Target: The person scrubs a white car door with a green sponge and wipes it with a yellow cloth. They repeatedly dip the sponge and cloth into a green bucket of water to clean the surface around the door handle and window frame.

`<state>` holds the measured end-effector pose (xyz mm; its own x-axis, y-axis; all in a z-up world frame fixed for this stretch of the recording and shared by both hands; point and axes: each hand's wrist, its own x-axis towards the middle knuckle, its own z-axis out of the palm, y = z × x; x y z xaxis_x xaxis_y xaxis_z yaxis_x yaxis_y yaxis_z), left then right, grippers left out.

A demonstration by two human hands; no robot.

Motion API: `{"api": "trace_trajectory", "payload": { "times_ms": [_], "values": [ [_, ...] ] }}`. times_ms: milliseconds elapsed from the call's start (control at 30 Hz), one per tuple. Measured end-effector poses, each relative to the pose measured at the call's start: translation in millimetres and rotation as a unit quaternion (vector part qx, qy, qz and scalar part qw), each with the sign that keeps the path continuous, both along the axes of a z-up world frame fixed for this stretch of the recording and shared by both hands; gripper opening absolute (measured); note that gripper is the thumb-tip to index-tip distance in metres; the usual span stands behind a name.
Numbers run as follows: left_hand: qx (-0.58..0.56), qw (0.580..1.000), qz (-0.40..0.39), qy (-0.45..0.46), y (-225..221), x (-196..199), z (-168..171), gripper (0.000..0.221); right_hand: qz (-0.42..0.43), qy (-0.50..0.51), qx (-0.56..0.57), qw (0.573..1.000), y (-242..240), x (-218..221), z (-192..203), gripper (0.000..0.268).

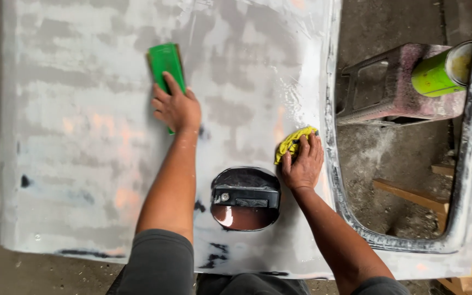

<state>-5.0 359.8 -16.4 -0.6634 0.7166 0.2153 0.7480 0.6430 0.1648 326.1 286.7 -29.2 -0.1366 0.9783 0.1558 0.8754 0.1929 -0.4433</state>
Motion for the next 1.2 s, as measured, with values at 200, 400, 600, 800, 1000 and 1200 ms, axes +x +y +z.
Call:
{"api": "trace_trajectory", "payload": {
  "times_ms": [200,400,600,800,1000,1200],
  "values": [
    [-0.086,0.913,-0.398,-0.007,-29.5,123.8,4.2,0.072,0.001,-0.014,0.003,1.000,0.9,3.0,-5.9,0.067],
    [-0.064,0.925,-0.373,-0.035,-7.3,66.0,-5.8,0.073,-0.003,-0.010,0.015,1.000,-1.7,3.2,-3.9,0.066],
    [-0.009,0.996,-0.086,-0.038,28.4,76.7,20.5,0.075,-0.011,-0.018,0.009,1.000,-0.2,-1.9,0.5,0.065],
    [-0.151,0.823,-0.546,-0.035,36.2,182.3,22.3,0.068,-0.013,-0.007,0.000,1.000,0.1,1.4,0.4,0.068],
    [-0.005,0.978,-0.191,-0.089,65.0,89.4,-57.7,0.056,-0.017,0.006,0.008,1.000,-1.3,2.0,3.6,0.064],
    [-0.040,0.981,-0.184,-0.036,22.0,90.8,15.5,0.074,-0.011,0.007,0.015,1.000,-2.8,1.6,4.1,0.065]
  ]
}}
